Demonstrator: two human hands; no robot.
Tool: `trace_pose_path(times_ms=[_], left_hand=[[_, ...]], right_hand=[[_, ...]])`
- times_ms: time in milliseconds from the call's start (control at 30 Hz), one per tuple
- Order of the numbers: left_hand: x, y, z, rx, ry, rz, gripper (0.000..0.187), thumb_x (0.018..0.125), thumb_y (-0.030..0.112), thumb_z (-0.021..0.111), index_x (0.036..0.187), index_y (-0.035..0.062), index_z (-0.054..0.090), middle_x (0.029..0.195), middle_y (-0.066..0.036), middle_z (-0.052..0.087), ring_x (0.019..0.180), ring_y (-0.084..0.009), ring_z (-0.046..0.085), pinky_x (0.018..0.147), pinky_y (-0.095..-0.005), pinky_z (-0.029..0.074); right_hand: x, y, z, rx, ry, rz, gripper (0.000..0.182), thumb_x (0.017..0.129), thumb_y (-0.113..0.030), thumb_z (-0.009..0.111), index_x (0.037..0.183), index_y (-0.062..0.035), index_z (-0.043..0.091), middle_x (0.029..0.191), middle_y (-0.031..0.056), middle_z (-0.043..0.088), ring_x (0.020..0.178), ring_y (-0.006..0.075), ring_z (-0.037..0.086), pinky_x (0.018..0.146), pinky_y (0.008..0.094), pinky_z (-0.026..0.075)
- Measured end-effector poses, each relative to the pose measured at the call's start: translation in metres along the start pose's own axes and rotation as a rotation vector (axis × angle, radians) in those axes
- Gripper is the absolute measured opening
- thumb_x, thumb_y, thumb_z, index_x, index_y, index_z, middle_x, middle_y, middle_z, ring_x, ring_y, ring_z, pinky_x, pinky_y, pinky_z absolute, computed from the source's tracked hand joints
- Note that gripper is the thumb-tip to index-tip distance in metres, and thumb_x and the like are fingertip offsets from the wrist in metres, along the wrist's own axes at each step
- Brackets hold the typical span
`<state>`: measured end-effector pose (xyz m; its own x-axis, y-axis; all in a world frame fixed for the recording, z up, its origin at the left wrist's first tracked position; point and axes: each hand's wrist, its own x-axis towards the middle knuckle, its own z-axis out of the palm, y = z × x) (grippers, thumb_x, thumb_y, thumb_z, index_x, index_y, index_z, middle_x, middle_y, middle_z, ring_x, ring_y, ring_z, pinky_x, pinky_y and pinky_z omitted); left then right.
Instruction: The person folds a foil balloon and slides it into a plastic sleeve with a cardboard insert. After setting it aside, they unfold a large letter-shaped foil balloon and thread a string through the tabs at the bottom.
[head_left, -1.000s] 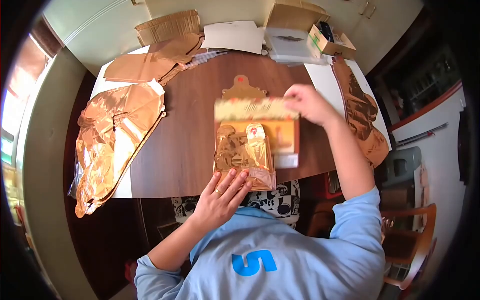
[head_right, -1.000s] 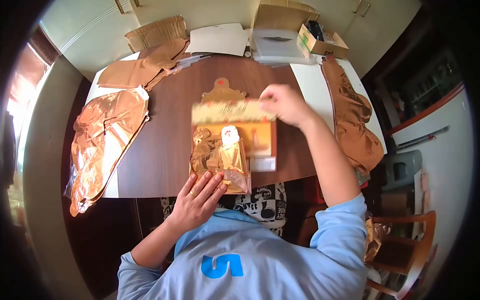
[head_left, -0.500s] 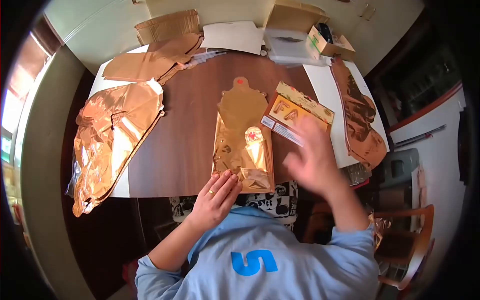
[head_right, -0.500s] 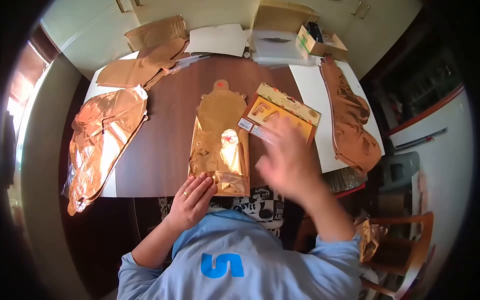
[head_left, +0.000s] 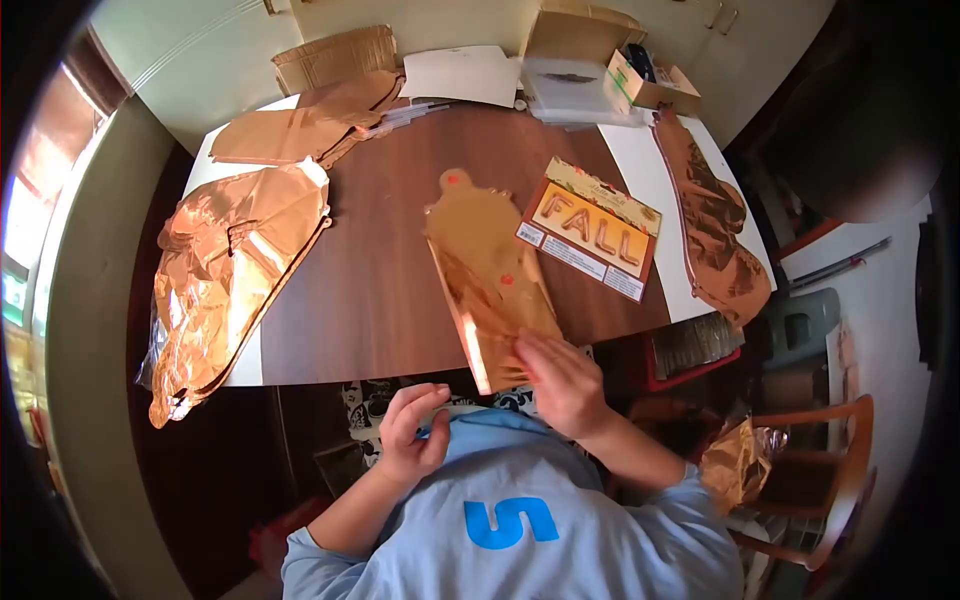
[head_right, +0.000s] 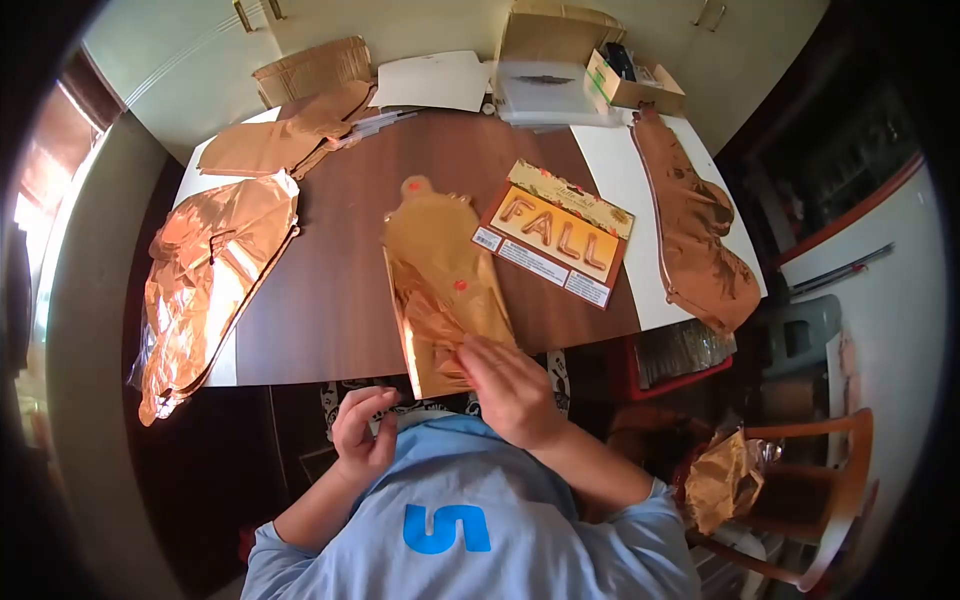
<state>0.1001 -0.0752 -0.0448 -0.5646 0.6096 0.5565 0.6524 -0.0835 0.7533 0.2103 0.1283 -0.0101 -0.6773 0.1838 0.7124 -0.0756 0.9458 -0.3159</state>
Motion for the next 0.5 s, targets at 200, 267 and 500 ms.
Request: trace_pose_path(times_ms=[200,267,500], left_hand=[[0.028,0.019,0.018,-0.416,-0.137,-0.397,0.061,0.092,0.006,0.063,0.144,0.0054,0.032,0.134,-0.016,0.047,0.104,-0.0249,0.064,0.09,-0.0361,0.052],[0.043,0.027,0.028,-0.619,-0.079,-0.56,0.072,0.092,0.006,0.063,0.15,0.0084,0.02,0.142,-0.015,0.039,0.108,-0.0256,0.063,0.091,-0.0363,0.053],[0.074,0.016,0.034,-0.703,0.033,-0.595,0.083,0.087,-0.011,0.059,0.153,0.0088,0.013,0.151,-0.016,0.028,0.106,-0.0258,0.065,0.086,-0.0342,0.057]], right_hand=[[0.008,-0.012,0.015,1.248,0.669,1.078,0.022,0.1,-0.017,0.055,0.114,-0.0005,0.059,0.105,0.0046,0.064,0.095,0.0115,0.06,0.084,0.0289,0.049],[0.013,-0.012,0.022,1.592,0.66,1.165,0.031,0.101,-0.02,0.055,0.125,-0.0019,0.053,0.123,0.0089,0.06,0.11,0.0187,0.06,0.096,0.0353,0.048],[-0.008,-0.025,0.023,1.709,0.335,1.286,0.028,0.101,-0.02,0.05,0.125,-0.0035,0.054,0.128,0.011,0.058,0.12,0.024,0.056,0.102,0.0435,0.045]])
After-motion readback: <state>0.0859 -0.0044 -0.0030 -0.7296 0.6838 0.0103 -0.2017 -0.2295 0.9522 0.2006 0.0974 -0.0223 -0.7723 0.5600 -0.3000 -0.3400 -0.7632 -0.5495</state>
